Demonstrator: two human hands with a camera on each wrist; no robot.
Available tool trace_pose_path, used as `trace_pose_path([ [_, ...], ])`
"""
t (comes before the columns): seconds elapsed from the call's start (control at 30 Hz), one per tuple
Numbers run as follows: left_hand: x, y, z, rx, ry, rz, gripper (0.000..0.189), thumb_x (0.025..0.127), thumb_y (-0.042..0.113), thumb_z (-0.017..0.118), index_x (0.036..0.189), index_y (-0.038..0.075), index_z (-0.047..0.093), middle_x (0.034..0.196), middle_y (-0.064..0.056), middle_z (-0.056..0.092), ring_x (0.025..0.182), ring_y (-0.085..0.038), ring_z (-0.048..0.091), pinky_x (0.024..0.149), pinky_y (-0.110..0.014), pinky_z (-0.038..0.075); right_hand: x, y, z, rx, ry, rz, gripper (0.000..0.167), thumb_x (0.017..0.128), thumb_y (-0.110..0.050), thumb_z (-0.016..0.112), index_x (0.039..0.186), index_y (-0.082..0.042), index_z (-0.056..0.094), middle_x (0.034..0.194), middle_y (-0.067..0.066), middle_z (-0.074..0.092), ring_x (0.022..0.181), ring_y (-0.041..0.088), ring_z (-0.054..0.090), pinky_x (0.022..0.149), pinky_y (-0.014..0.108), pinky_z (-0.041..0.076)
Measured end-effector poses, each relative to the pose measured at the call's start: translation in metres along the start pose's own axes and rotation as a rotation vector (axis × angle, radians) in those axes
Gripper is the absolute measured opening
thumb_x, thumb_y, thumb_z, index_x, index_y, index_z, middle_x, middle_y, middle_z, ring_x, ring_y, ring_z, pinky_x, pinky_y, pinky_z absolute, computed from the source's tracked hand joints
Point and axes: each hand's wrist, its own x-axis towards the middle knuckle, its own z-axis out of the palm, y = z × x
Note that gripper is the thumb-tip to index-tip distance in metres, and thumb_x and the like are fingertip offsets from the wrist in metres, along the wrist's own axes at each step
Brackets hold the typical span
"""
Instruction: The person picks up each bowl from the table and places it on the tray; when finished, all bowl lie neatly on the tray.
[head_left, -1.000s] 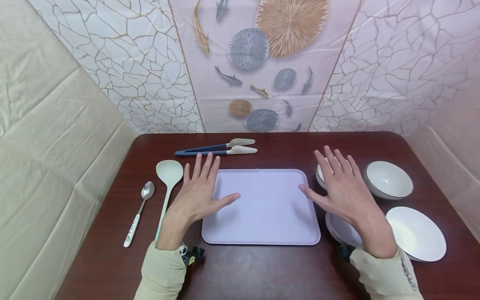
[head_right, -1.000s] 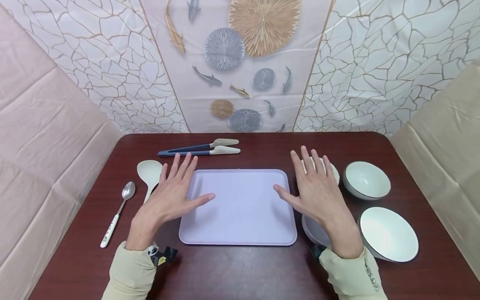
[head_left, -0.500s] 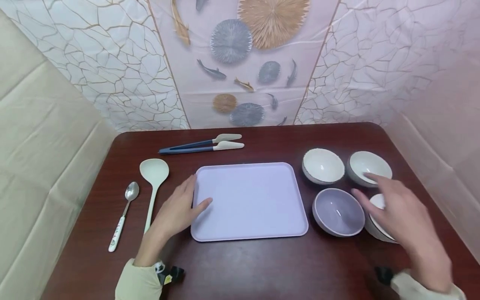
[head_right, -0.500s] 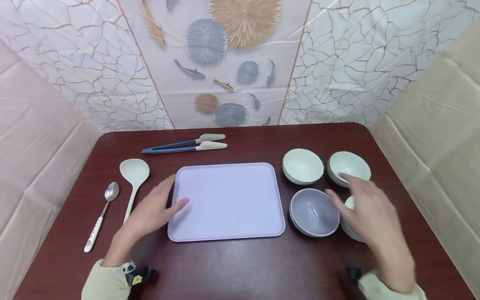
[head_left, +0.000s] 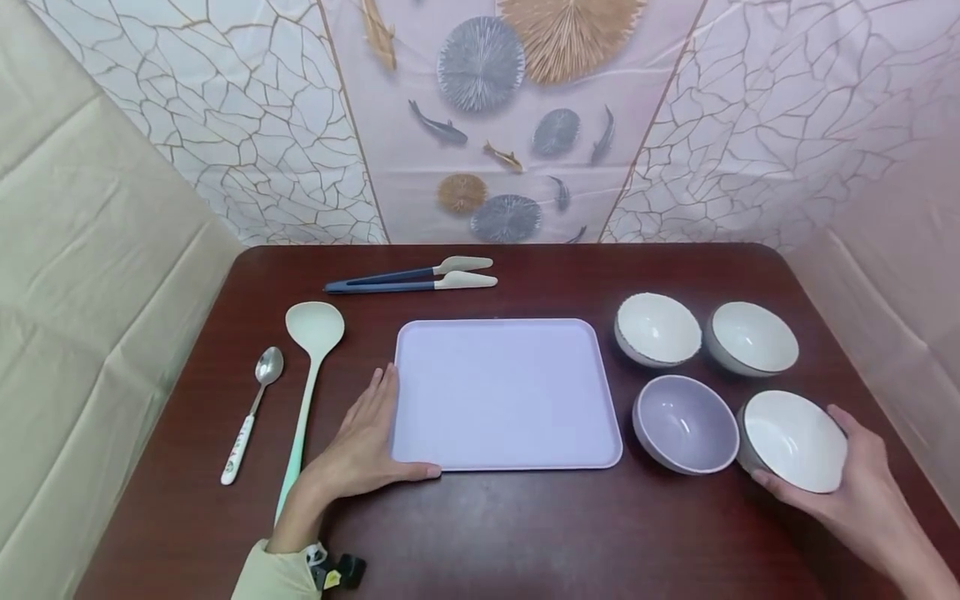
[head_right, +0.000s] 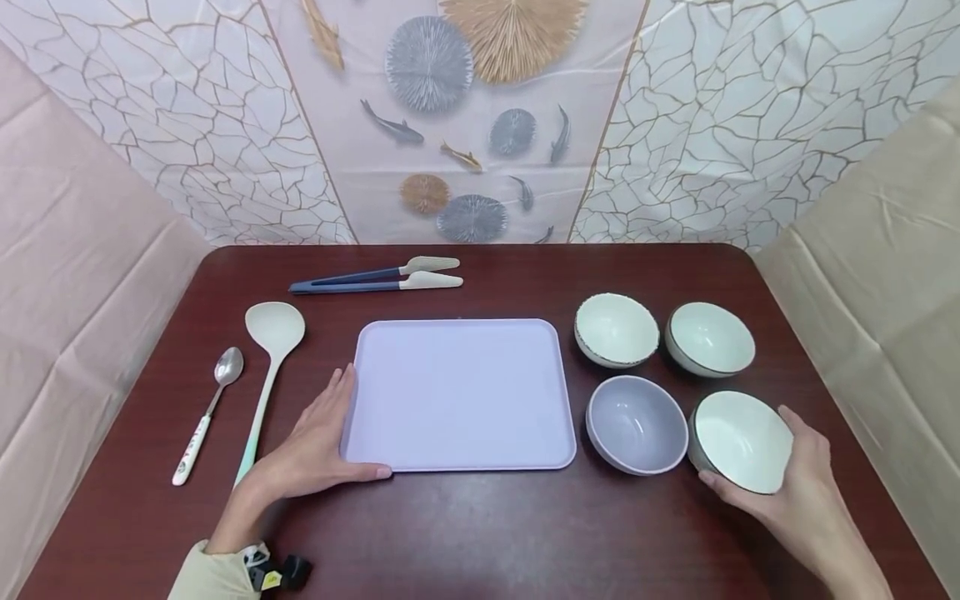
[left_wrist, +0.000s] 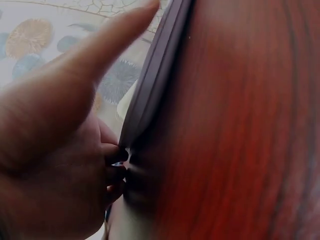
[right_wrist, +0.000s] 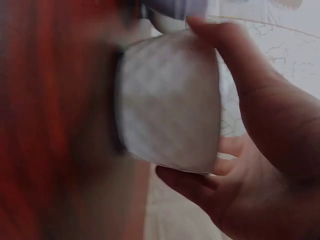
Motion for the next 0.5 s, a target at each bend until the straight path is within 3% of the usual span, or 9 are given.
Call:
trace_pose_path([
  [0.1, -0.003, -0.005, 0.0, -0.004, 0.006, 0.023, 0.14, 0.064, 0.071, 0.077, 0.156, 0.002, -0.003, 0.163, -0.014, -0.002, 0.148, -0.029, -0.003, 0.113, -0.057, 0.012, -0.001, -0.003, 0.005, -0.003, 0.038, 0.05, 0.118, 0.055, -0.01, 0.094, 0.147, 0.012, 0.024, 0.135, 0.044, 0.032, 0.116, 0.054, 0.031, 0.093, 0.007, 0.013],
  [0.2, -0.006, -0.009, -0.001, -0.012, 0.009, 0.032, 0.14, 0.064, 0.071, 0.078, 0.156, 0.002, -0.002, 0.163, -0.014, -0.001, 0.148, -0.029, -0.002, 0.113, -0.057, 0.012, -0.005, -0.011, 0.008, -0.009, 0.065, 0.161, 0.117, 0.06, -0.014, 0.093, 0.15, 0.007, 0.022, 0.142, 0.039, 0.028, 0.122, 0.052, 0.03, 0.098, 0.012, 0.015],
  [0.27, -0.007, -0.011, -0.001, -0.011, 0.007, 0.03, 0.14, 0.064, 0.071, 0.078, 0.156, 0.002, -0.002, 0.163, -0.013, -0.001, 0.148, -0.028, -0.002, 0.114, -0.056, 0.012, -0.004, -0.022, 0.005, -0.002, 0.11, 0.217, 0.113, 0.06, -0.013, 0.092, 0.15, 0.004, 0.026, 0.143, 0.033, 0.032, 0.126, 0.04, 0.035, 0.099, 0.013, 0.019],
  [0.4, -0.008, -0.015, -0.003, -0.006, 0.012, 0.026, 0.141, 0.063, 0.073, 0.077, 0.156, 0.002, -0.002, 0.163, -0.013, -0.001, 0.148, -0.028, -0.002, 0.114, -0.055, 0.012, 0.015, -0.058, -0.009, 0.044, 0.195, 0.168, 0.103, 0.052, -0.005, 0.095, 0.142, -0.004, 0.044, 0.131, 0.009, 0.049, 0.114, 0.008, 0.044, 0.09, 0.011, 0.026],
  [0.47, -0.008, -0.016, -0.004, -0.008, 0.017, 0.03, 0.14, 0.063, 0.073, 0.077, 0.156, 0.002, -0.001, 0.163, -0.013, -0.001, 0.148, -0.028, -0.002, 0.114, -0.055, 0.012, 0.031, -0.087, -0.011, 0.074, 0.189, 0.079, 0.107, 0.047, -0.002, 0.096, 0.141, -0.011, 0.046, 0.127, 0.005, 0.05, 0.107, 0.003, 0.043, 0.089, 0.013, 0.028],
  [0.5, -0.007, -0.016, -0.003, -0.014, 0.02, 0.033, 0.14, 0.064, 0.072, 0.077, 0.156, 0.002, -0.001, 0.163, -0.013, -0.001, 0.148, -0.028, -0.002, 0.114, -0.055, 0.012, 0.038, -0.105, -0.009, 0.089, 0.165, 0.035, 0.111, 0.048, -0.003, 0.096, 0.145, -0.015, 0.043, 0.131, 0.005, 0.048, 0.113, 0.006, 0.043, 0.091, 0.014, 0.027],
])
